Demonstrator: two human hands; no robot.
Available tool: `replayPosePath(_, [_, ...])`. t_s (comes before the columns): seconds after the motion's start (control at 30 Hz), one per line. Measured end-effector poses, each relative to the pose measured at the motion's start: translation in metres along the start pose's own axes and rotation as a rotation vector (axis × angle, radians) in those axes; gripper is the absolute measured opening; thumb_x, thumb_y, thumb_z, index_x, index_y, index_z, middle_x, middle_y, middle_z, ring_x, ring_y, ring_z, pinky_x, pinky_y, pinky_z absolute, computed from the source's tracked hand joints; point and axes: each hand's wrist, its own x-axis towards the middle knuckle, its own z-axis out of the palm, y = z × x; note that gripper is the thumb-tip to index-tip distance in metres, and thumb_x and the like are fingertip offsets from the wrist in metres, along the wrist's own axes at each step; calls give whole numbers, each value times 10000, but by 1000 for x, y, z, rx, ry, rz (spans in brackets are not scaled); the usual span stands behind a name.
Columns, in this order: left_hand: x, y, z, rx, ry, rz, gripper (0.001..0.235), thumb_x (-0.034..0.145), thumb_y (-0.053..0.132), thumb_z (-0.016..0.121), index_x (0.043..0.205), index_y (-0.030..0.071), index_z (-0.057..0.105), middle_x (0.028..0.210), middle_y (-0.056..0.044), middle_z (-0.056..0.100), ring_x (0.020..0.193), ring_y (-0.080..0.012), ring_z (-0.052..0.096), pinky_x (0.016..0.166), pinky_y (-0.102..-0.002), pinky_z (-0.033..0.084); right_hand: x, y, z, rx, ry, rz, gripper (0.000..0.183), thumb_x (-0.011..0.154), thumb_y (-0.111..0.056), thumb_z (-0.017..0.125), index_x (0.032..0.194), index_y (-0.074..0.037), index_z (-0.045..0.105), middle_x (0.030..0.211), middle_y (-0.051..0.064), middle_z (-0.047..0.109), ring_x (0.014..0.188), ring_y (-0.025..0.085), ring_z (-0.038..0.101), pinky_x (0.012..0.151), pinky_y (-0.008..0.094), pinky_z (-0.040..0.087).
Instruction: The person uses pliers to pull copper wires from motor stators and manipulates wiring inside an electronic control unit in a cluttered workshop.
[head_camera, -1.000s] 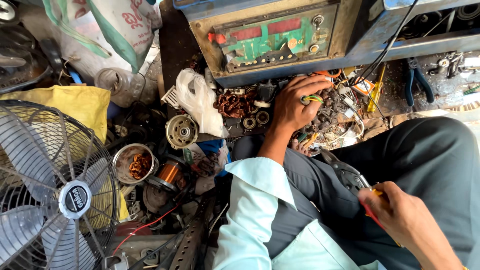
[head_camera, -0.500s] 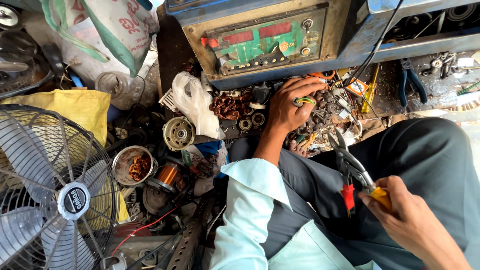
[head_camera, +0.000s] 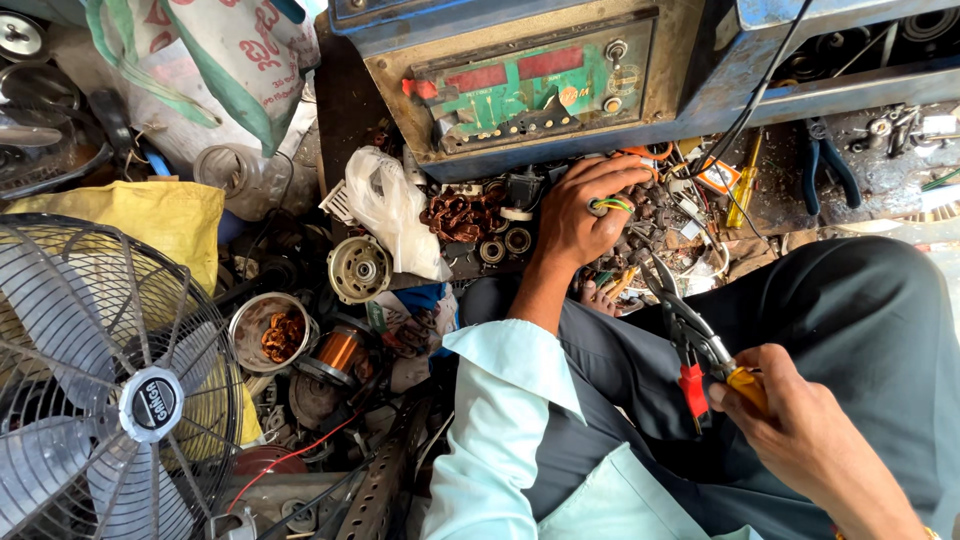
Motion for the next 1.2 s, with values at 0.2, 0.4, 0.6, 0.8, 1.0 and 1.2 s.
replayPosePath(0.2, [1, 2, -3, -23, 1, 18, 399, 788, 167, 576, 1135, 137, 771, 1283, -9, 734, 1205, -241, 678, 1062, -365, 541, 3, 11, -1, 100, 24, -232, 479, 885, -329, 713, 1275, -112, 538, 904, 153, 759, 830, 339, 734, 731, 426, 569])
replayPosePath(0.4, [2, 5, -4, -19, 9, 17, 392, 800, 168, 572, 1135, 135, 773, 1278, -11, 735, 1188, -237, 684, 1053, -360, 548, -12, 3, -32, -126, -4, -307, 580, 898, -331, 699, 1444, -223, 535, 992, 108, 784, 913, 342, 748, 775, 424, 580])
replayPosePath(0.6, [3, 0, -1, -31, -5, 36, 386, 801, 149, 578, 1132, 137, 777, 1268, -10, 738, 1210, -254, 690, 1086, -366, 540, -21, -22, -28, -338, 142, -160, 567, 852, -347, 732, 1408, -342, 617, 943, 90, 786, 892, 337, 742, 776, 461, 593])
replayPosePath(0.8, [7, -3, 6, 17, -36, -47, 358, 834, 161, 573, 1117, 193, 789, 1262, 13, 739, 1276, -247, 667, 1053, -342, 556, -18, -5, 42, -9, 606, -456, 417, 838, -223, 811, 1243, -180, 722, 974, 126, 767, 839, 280, 749, 732, 393, 587])
replayPosePath(1.0, [6, -1, 3, 3, -40, -19, 381, 800, 127, 575, 1114, 174, 785, 1258, 13, 742, 1263, -234, 675, 1055, -351, 559, 6, 19, 74, 369, 591, -501, 422, 849, -98, 822, 1248, -23, 711, 990, 123, 770, 838, 146, 740, 752, 275, 570])
replayPosePath(1.2, [8, 3, -1, -39, -81, -46, 345, 809, 131, 550, 1058, 140, 789, 1248, 23, 752, 1156, -196, 732, 934, -326, 602, -8, 1, 8, 374, 298, -399, 439, 817, -156, 807, 1241, -75, 725, 950, 105, 797, 863, 163, 766, 792, 279, 599])
